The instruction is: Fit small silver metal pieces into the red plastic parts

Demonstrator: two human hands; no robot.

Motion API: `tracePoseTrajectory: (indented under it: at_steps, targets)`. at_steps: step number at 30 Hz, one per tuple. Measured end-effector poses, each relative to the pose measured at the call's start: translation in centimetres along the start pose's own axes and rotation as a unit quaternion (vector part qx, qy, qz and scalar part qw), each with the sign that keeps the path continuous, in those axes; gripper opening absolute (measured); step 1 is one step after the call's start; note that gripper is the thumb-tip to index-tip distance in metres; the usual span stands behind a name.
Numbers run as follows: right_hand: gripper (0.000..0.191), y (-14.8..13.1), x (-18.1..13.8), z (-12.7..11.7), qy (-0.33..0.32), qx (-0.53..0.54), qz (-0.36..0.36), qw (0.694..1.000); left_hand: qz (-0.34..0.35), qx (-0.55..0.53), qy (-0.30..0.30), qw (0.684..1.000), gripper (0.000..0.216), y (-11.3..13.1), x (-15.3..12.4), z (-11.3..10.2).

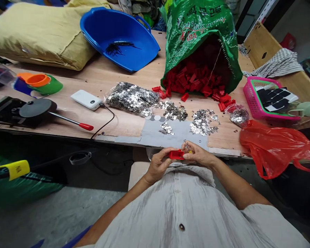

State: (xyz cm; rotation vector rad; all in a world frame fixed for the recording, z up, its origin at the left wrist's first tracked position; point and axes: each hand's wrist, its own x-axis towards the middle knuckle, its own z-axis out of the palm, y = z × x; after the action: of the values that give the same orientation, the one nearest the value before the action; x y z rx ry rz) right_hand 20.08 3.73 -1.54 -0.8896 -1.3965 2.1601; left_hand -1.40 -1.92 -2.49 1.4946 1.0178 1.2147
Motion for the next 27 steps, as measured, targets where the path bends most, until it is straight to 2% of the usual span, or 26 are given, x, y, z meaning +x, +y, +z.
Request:
tracePoseTrajectory:
  at_steps: [2, 3, 4, 5, 7, 8, 10, 13, 16, 24, 27]
  targets:
    - [0.032, -1.4, 0.5, -1.8, 0.081, -0.158, -0.043, 0.983, -0.065, -0.085, 0.043, 0.993, 0.030, -0.1, 0.2, 0.0]
    - [0.023, -2.1, 0.9, -2.8, 0.151, -0.255, -0.072, 0.952, -0.088, -0.127, 0.062, 0.986, 0.031, -0.1, 0.3, 0.1]
    - [0.014, -2.8, 1.4, -3.9, 0.220, -0.344, -0.091, 0.908, -0.106, -0.166, 0.072, 0.978, 0.032, -0.1, 0.4, 0.2]
    - [0.009, -3.4, 2.0, -4.9, 0.264, -0.422, -0.098, 0.862, -0.120, -0.201, 0.076, 0.969, 0.033, 0.0, 0.6, 0.3]
    - [0.011, -4.3, 3.2, -6.4, 0.295, -0.534, -0.089, 0.788, -0.139, -0.261, 0.073, 0.953, 0.035, 0.2, 0.8, 0.5]
    - [0.012, -4.6, 3.7, -7.0, 0.293, -0.571, -0.077, 0.763, -0.146, -0.281, 0.069, 0.946, 0.036, 0.3, 0.8, 0.6]
    - [0.014, -5.0, 4.7, -7.5, 0.277, -0.616, -0.048, 0.736, -0.163, -0.306, 0.064, 0.936, 0.038, 0.7, 0.9, 0.7]
    - [0.010, -5.3, 5.5, -7.6, 0.253, -0.643, -0.011, 0.723, -0.194, -0.324, 0.069, 0.923, 0.039, 1.2, 0.9, 0.6]
    - [0.006, -5.5, 5.7, -7.8, 0.241, -0.646, 0.005, 0.724, -0.205, -0.338, 0.082, 0.915, 0.040, 1.3, 1.0, 0.5]
    - [0.008, -6.0, 5.4, -8.1, 0.244, -0.612, -0.001, 0.752, -0.210, -0.360, 0.100, 0.903, 0.041, 1.0, 1.4, 0.6]
    - [0.009, -5.9, 5.3, -8.3, 0.247, -0.585, -0.016, 0.772, -0.215, -0.365, 0.105, 0.900, 0.041, 1.1, 1.6, 0.6]
